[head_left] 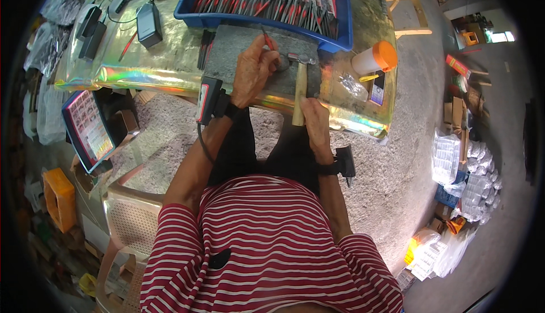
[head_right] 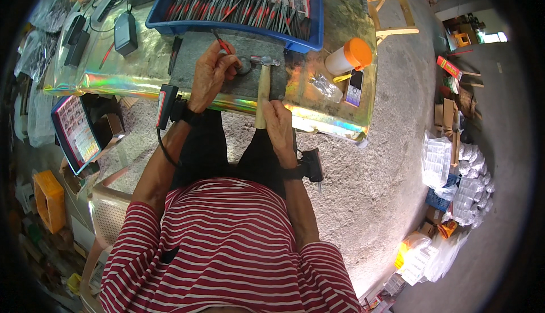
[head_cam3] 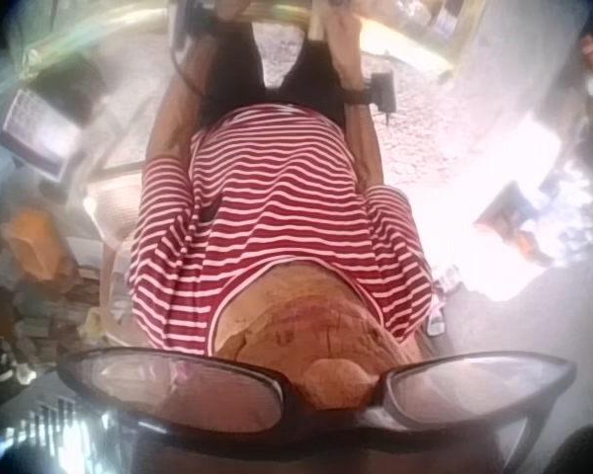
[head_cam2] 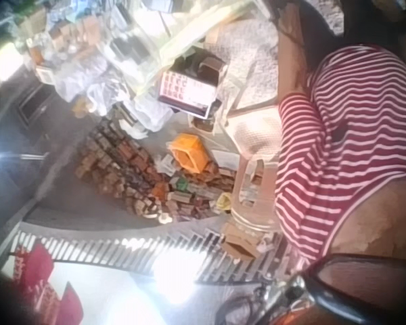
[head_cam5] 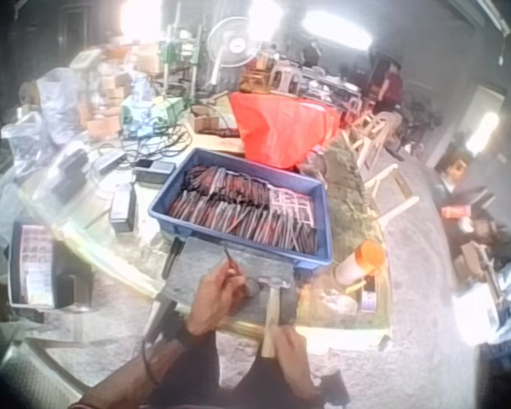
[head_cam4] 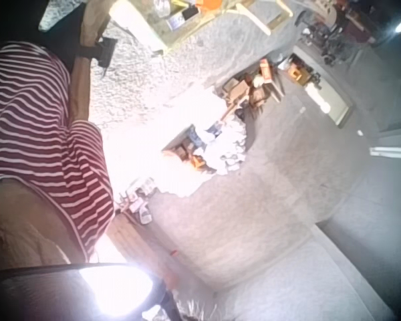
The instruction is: The person picks up a small metal piece and a connector by hand, positions them on a wooden block, and strikes the assembly with a hammer before placing the component back into a tray.
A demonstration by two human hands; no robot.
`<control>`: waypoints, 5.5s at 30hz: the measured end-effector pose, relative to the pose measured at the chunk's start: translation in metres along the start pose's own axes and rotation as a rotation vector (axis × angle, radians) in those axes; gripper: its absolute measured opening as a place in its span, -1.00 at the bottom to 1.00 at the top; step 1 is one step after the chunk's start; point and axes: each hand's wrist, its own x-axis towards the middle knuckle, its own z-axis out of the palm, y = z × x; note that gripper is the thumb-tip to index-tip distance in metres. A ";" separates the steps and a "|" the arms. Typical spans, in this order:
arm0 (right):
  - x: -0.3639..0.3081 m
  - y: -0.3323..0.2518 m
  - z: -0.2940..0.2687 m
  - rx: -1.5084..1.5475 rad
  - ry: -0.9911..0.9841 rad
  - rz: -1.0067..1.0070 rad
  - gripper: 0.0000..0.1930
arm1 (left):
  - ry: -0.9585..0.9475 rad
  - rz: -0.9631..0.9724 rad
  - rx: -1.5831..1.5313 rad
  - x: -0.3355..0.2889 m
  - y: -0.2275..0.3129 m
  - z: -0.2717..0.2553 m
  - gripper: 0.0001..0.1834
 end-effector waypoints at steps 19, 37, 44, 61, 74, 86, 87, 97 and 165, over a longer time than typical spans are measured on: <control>0.004 -0.015 -0.002 0.560 -0.195 0.243 -0.74 | -0.180 0.193 0.334 0.006 0.000 -0.007 -0.94; -0.008 -0.098 -0.033 -0.034 0.057 -0.273 -0.80 | -0.350 0.381 0.521 0.012 0.002 -0.008 -0.76; -0.013 -0.106 -0.039 -0.551 0.068 -0.560 -0.83 | -0.325 0.486 0.552 0.011 -0.003 -0.010 -0.79; -0.016 -0.120 -0.039 -0.790 0.114 -0.673 -0.87 | -0.393 0.400 0.599 0.009 -0.004 -0.007 -0.69; -0.013 -0.112 -0.036 -0.913 0.131 -0.560 -0.86 | -0.366 0.431 0.582 0.010 -0.001 -0.008 -0.71; 0.004 -0.036 -0.024 -0.027 0.126 -0.083 -0.75 | -0.341 0.245 0.455 0.008 0.001 -0.008 -0.87; 0.000 -0.040 -0.017 0.090 0.090 0.029 -0.74 | -0.343 0.241 0.461 0.007 0.003 -0.009 -0.87; -0.004 -0.025 0.008 0.411 0.007 0.242 -0.69 | -0.077 -0.177 -0.521 0.008 0.010 -0.022 -0.86; 0.079 0.117 -0.061 -0.392 0.674 -0.461 -0.88 | 0.265 -0.280 0.500 0.022 -0.058 -0.150 -0.59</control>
